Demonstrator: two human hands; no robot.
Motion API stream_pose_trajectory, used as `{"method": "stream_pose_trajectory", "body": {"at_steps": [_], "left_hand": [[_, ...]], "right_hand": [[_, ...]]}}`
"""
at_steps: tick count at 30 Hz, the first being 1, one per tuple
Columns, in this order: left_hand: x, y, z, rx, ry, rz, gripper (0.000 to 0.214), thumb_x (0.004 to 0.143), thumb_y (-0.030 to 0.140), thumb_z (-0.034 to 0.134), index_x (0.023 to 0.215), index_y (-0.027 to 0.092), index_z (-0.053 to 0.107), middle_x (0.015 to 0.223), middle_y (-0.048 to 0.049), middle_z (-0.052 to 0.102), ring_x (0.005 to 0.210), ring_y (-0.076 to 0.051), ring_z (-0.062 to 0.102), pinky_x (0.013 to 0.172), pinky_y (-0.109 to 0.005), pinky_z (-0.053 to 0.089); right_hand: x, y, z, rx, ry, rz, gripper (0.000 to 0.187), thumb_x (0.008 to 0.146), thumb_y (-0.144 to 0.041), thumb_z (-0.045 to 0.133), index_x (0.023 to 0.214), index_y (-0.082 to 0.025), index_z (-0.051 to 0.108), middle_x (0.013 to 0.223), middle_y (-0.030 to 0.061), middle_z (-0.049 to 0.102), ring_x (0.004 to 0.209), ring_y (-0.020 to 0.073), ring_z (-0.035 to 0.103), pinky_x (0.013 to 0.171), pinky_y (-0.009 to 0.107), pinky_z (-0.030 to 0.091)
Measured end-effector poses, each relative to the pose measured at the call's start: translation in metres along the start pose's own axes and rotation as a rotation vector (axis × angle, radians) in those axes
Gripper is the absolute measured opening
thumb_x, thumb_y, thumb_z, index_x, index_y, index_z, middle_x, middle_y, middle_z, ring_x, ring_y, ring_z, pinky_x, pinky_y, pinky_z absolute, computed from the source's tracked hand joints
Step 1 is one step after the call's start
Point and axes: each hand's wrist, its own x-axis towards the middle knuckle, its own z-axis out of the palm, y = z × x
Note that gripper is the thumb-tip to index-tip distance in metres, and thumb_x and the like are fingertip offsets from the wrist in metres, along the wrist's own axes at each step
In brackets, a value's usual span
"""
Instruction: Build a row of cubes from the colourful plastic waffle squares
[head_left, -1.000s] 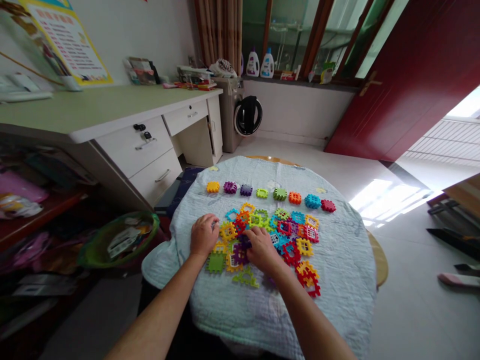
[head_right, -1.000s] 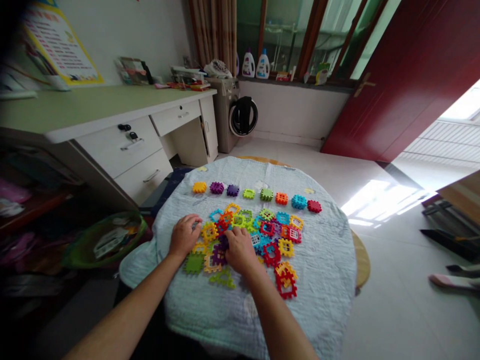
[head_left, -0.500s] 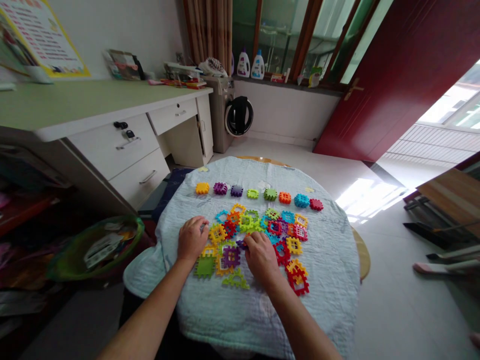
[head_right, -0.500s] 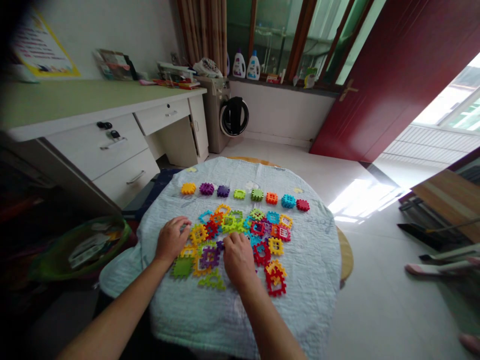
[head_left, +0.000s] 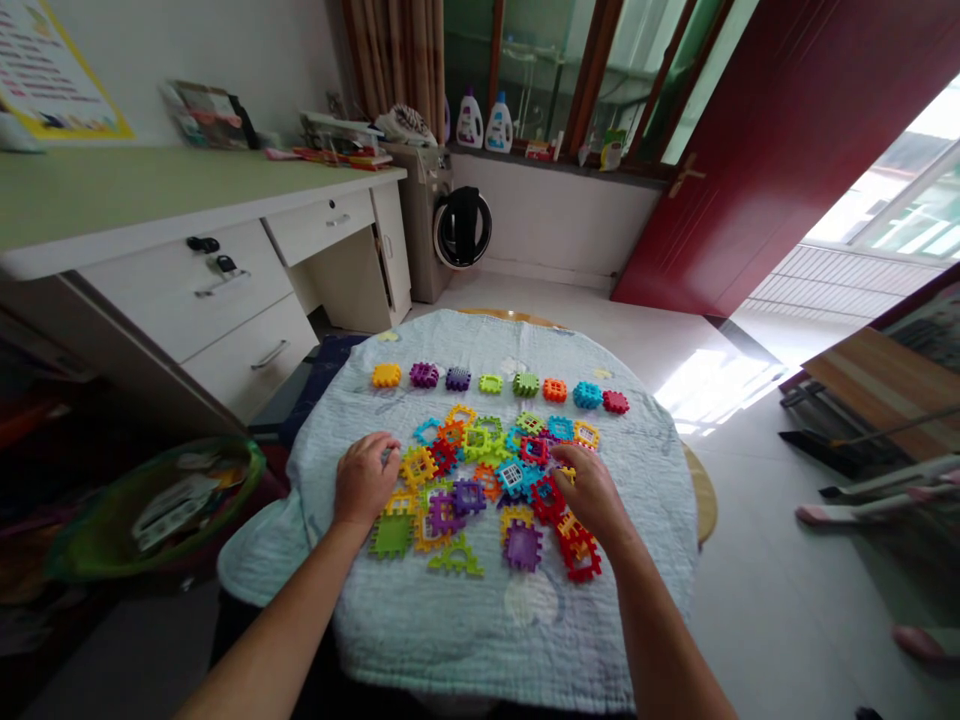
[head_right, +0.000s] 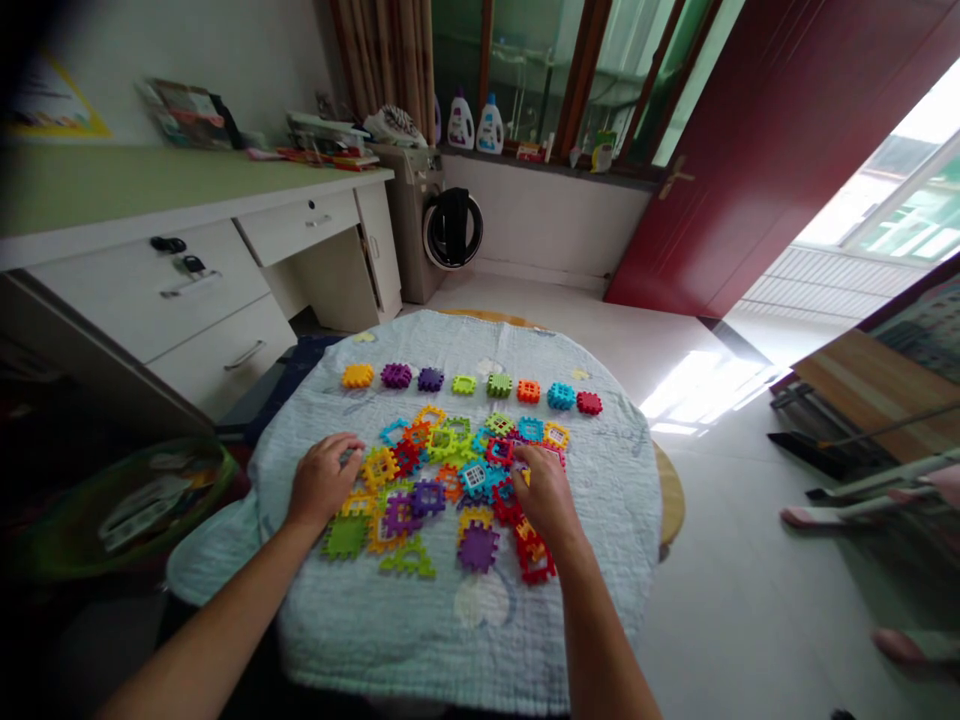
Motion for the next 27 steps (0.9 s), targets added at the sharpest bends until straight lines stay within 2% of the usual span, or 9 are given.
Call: {"method": "stream_pose_trajectory", "body": {"at_steps": [3,6,9,12,18,24,27], "left_hand": [[0.000,0.000,0.000,0.008,0.001,-0.002,0.026,0.084,0.030,0.046,0.089,0.018,0.069,0.109,-0.0112,0.070,0.106,-0.028,0.062,0.098,-0.044,0.047],[0.000,-0.001,-0.001,0.016,0.000,0.002,0.025,0.083,0.029,0.047,0.088,0.019,0.069,0.109,-0.0113,0.070,0.106,-0.028,0.062,0.097,-0.044,0.047],[0.000,-0.001,-0.001,0.018,-0.003,0.007,0.024,0.083,0.028,0.047,0.087,0.019,0.069,0.109,-0.0115,0.070,0.106,-0.028,0.062,0.098,-0.044,0.047],[0.000,0.000,-0.001,0.019,0.004,0.009,0.023,0.082,0.027,0.048,0.086,0.019,0.068,0.109,-0.0112,0.070,0.106,-0.028,0.062,0.098,-0.043,0.047],[0.000,0.000,0.000,0.032,0.012,0.007,0.022,0.082,0.028,0.048,0.087,0.019,0.068,0.109,-0.0118,0.070,0.105,-0.029,0.063,0.096,-0.045,0.048],[0.000,-0.001,0.000,0.027,0.008,0.018,0.023,0.083,0.028,0.048,0.087,0.019,0.068,0.109,-0.0118,0.070,0.105,-0.028,0.063,0.098,-0.044,0.048],[-0.001,-0.002,0.000,0.029,0.004,0.019,0.023,0.082,0.027,0.047,0.087,0.019,0.068,0.109,-0.0121,0.070,0.106,-0.028,0.062,0.098,-0.044,0.047]], "right_hand": [[-0.010,-0.006,0.011,-0.047,-0.069,-0.045,0.038,0.078,-0.025,0.067,0.116,-0.020,0.065,0.116,0.0090,0.065,0.109,0.0258,0.056,0.098,0.040,0.042],[-0.017,-0.020,0.029,-0.122,-0.076,-0.067,0.053,0.074,-0.030,0.074,0.125,-0.024,0.062,0.127,0.0091,0.060,0.114,0.0289,0.052,0.099,0.042,0.040],[-0.018,-0.023,0.041,-0.150,-0.052,-0.054,0.033,0.079,-0.026,0.069,0.112,-0.025,0.069,0.117,0.0073,0.063,0.106,0.0260,0.054,0.095,0.038,0.041],[-0.014,-0.011,0.041,-0.132,0.002,-0.031,0.018,0.083,-0.022,0.064,0.100,-0.023,0.071,0.106,0.0064,0.065,0.100,0.0229,0.055,0.091,0.035,0.041],[-0.012,0.012,0.031,-0.155,0.079,0.014,0.020,0.081,-0.016,0.061,0.099,-0.021,0.069,0.106,0.0070,0.064,0.101,0.0217,0.054,0.089,0.032,0.040],[-0.020,0.006,0.027,-0.286,0.059,0.106,0.024,0.074,-0.011,0.057,0.094,-0.021,0.067,0.106,0.0074,0.063,0.102,0.0237,0.052,0.085,0.034,0.036],[-0.024,0.003,0.024,-0.297,0.059,0.106,0.021,0.074,-0.012,0.057,0.090,-0.021,0.066,0.103,0.0073,0.063,0.101,0.0237,0.052,0.084,0.033,0.035]]}}
